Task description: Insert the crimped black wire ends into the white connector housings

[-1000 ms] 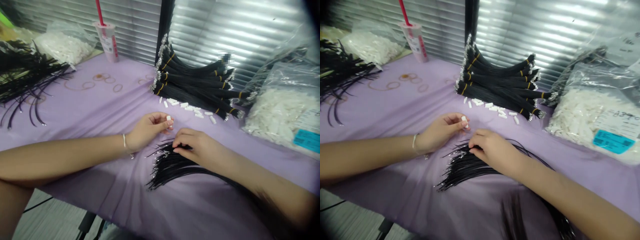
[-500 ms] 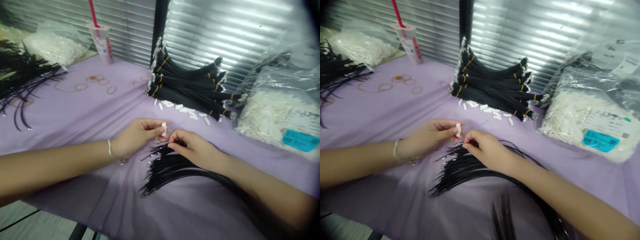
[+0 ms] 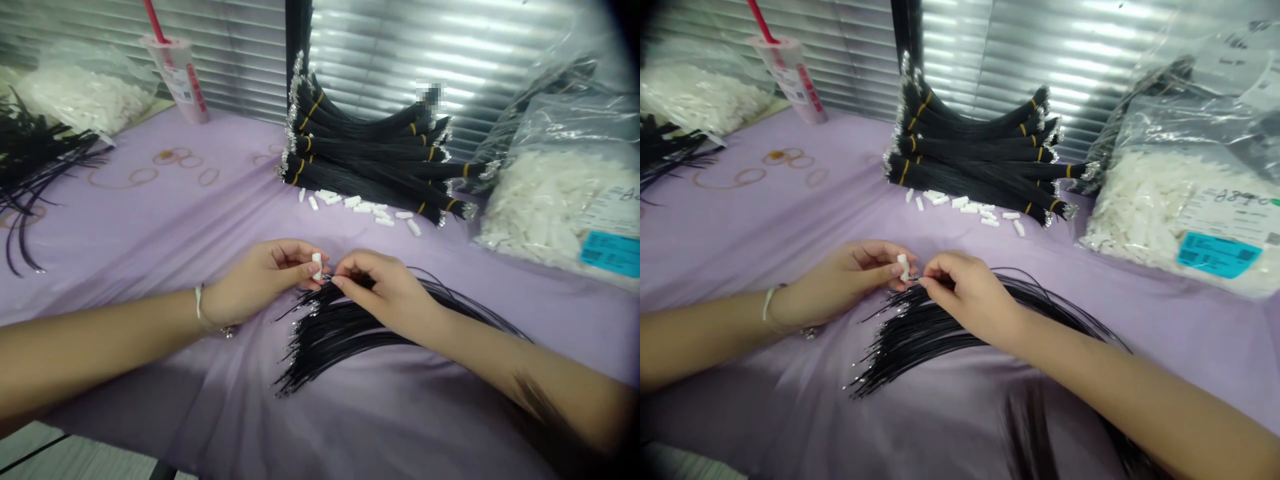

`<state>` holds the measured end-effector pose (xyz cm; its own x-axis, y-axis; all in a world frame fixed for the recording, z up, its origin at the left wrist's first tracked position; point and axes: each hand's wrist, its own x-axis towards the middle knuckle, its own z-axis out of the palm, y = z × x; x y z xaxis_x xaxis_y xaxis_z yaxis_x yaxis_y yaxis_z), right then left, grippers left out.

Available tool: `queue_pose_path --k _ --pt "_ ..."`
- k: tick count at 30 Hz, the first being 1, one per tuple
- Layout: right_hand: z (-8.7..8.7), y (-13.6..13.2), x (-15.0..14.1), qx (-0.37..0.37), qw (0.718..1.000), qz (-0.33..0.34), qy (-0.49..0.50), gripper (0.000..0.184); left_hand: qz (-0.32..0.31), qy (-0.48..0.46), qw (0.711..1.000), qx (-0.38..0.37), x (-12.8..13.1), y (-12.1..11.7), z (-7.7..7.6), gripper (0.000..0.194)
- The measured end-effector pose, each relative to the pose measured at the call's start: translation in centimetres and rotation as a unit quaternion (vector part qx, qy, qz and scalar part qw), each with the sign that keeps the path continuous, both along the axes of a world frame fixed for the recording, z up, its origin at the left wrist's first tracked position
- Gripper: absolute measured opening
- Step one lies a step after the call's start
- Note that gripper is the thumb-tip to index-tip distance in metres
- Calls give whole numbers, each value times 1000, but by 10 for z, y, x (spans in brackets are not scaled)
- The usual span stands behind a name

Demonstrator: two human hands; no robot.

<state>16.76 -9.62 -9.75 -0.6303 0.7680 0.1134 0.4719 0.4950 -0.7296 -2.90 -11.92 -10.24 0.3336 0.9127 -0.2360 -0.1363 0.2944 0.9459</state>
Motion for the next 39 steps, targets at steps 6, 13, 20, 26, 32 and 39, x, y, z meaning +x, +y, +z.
queue_pose_path --k 6,13,20,26,32,39 --pt "0 2 1 82 993 46 66 10 -16 14 1000 11 -1 1 2 15" --pt "-3 -2 2 32 999 -5 16 10 -22 20 1000 9 -3 3 -1 17" --pt "-6 -1 1 -9 1000 -4 6 12 -23 47 999 5 -3 3 -1 17" --pt "-5 -2 0 -24 1000 -1 0 11 -29 75 997 20 -2 2 0 18" --pt "-3 -3 -1 -29 999 1 -16 12 -24 85 996 18 3 0 5 13" --pt "-3 -3 -3 -23 999 1 -23 13 -21 91 996 7 5 0 7 11"
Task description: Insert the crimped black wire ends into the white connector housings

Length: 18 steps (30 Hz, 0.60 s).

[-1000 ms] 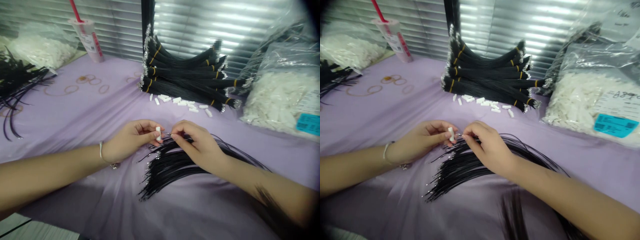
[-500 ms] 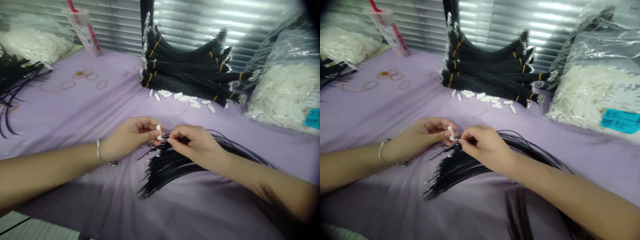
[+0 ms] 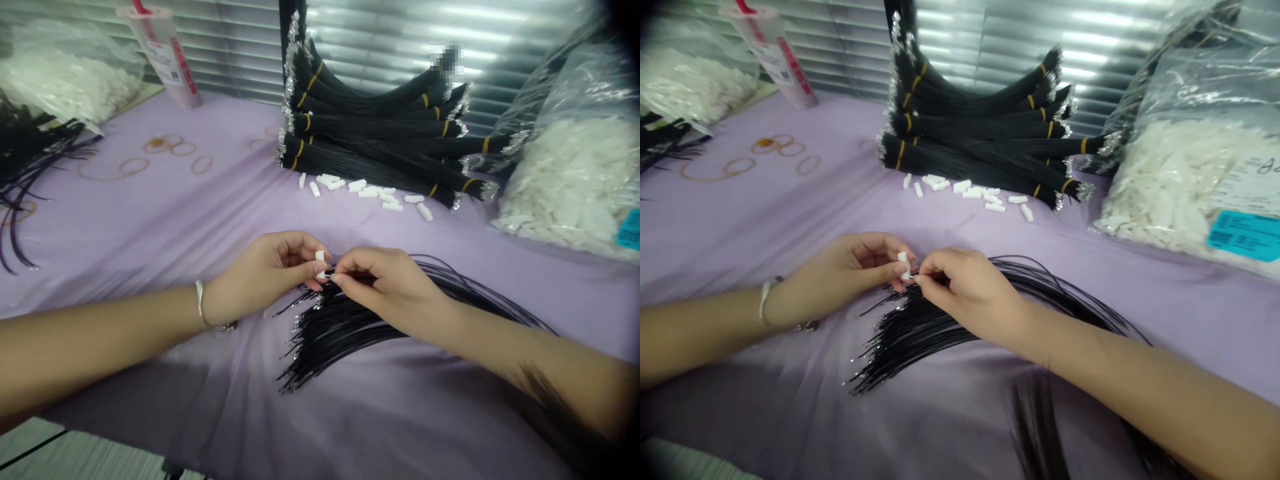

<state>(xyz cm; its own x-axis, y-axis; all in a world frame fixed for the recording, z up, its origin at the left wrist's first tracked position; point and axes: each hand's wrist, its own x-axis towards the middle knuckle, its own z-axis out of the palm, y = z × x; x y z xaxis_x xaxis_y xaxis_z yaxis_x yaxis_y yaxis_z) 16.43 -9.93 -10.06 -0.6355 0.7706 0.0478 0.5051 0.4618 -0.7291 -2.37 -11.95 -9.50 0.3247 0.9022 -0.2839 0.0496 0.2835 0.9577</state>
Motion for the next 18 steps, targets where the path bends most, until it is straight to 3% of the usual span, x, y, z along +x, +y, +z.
queue_pose_path --k 9,18 --pt "-6 1 -2 23 999 13 28 14 -2 -4 1000 -2 2 -1 -5 14" --pt "4 2 -2 28 999 2 -26 13 4 -31 1000 -2 1 2 -7 14"
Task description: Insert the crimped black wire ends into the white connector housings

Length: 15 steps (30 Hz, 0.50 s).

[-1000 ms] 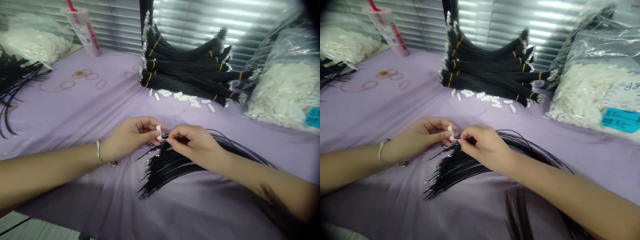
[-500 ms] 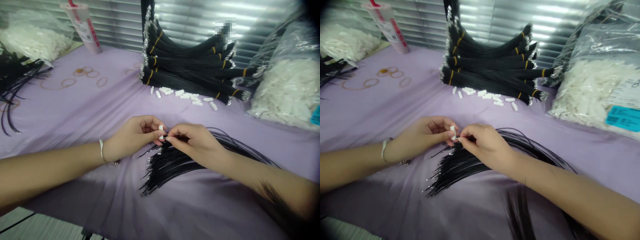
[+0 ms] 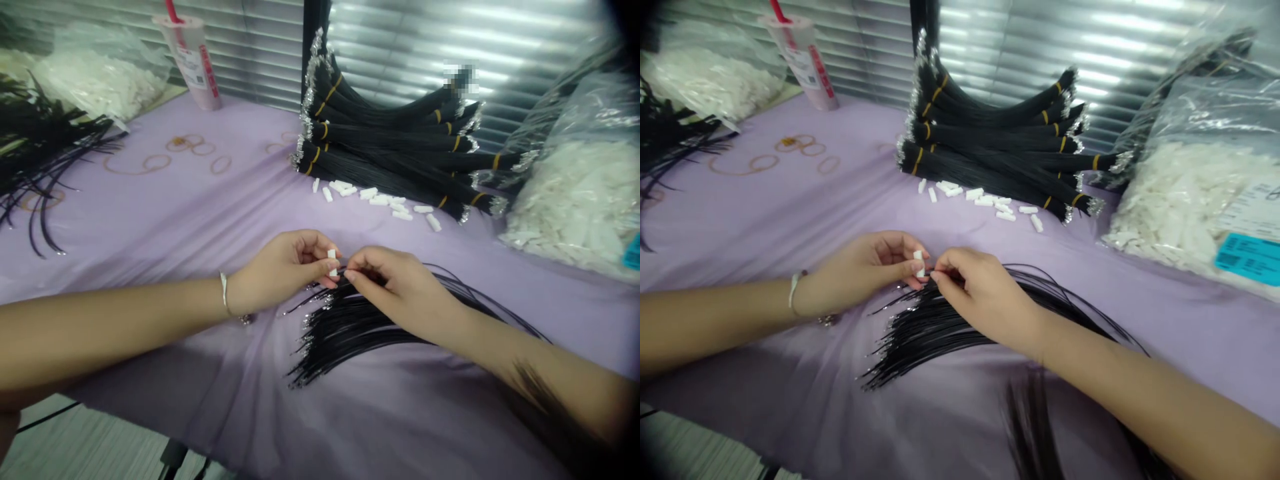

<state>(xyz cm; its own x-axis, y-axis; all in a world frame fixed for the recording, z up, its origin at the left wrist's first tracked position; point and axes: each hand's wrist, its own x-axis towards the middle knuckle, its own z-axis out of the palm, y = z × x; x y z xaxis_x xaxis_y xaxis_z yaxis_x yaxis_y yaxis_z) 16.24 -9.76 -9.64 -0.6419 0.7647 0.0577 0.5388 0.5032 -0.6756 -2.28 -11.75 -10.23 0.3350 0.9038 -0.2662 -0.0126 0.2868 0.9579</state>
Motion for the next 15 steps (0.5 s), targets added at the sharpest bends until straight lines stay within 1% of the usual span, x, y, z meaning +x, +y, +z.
queue_pose_path --k 8,10,13,14,15 --pt "-6 0 -1 0 1000 29 9 14 -5 16 1000 14 2 -3 2 8" --pt "-4 0 0 42 998 33 17 11 -4 11 1000 14 2 -2 2 9" --pt "3 -3 5 152 987 46 35 5 12 -8 1000 8 0 0 2 9" --pt "5 -3 6 172 983 61 31 5 18 -12 1000 5 -2 1 1 10" --pt "6 -4 8 176 981 82 20 6 23 -15 1000 2 -3 1 1 11"
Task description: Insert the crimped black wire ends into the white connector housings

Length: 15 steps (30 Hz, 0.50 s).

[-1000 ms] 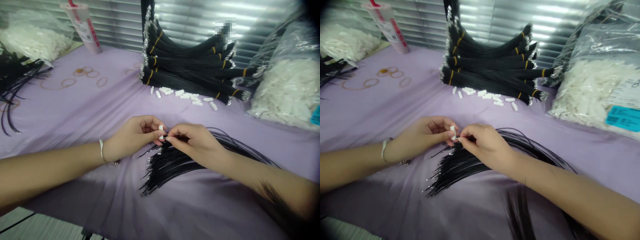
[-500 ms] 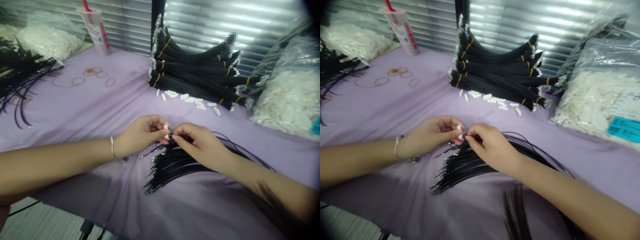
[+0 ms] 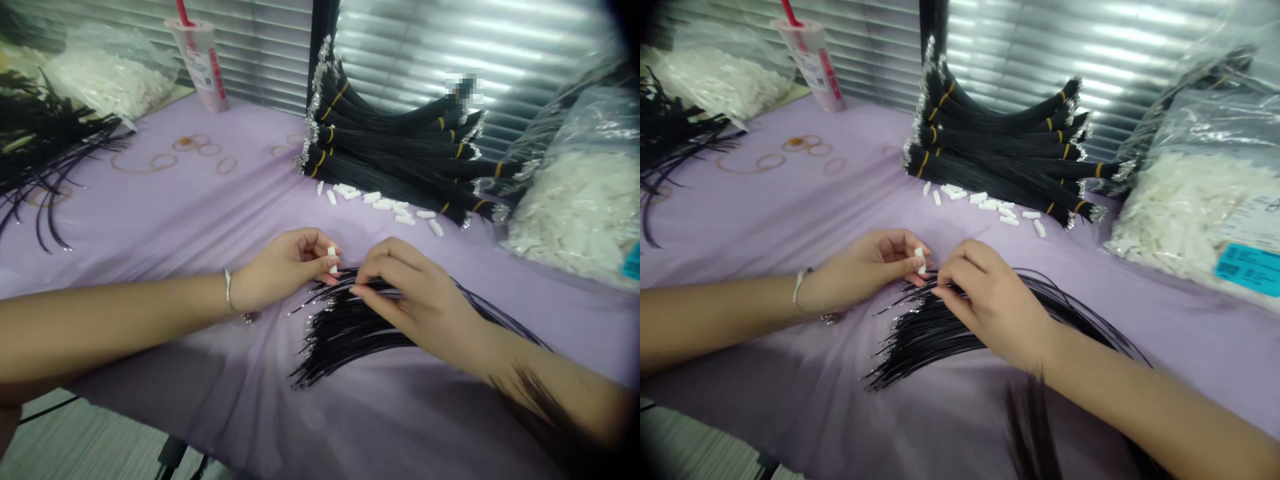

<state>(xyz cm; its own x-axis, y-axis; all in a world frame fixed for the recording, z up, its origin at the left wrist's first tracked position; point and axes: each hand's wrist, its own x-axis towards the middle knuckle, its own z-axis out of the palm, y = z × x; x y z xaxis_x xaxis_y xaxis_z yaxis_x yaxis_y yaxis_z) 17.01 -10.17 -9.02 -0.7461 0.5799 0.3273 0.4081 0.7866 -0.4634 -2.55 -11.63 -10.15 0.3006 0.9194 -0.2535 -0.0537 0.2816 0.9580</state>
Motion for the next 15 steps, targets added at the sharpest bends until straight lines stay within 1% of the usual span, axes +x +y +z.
queue_pose_path --k 3,5,8,15 --pt "-1 -1 1 -29 996 58 -62 8 0 0 1000 -3 -3 1 -1 13" --pt "-3 -1 1 -44 993 72 -85 11 -12 0 1000 4 -3 1 -2 13" --pt "-7 -2 -1 -58 992 65 -94 12 -25 0 1000 14 -3 1 -2 12" --pt "-10 -2 -3 -84 993 58 -53 9 -43 19 999 22 -2 1 3 11"
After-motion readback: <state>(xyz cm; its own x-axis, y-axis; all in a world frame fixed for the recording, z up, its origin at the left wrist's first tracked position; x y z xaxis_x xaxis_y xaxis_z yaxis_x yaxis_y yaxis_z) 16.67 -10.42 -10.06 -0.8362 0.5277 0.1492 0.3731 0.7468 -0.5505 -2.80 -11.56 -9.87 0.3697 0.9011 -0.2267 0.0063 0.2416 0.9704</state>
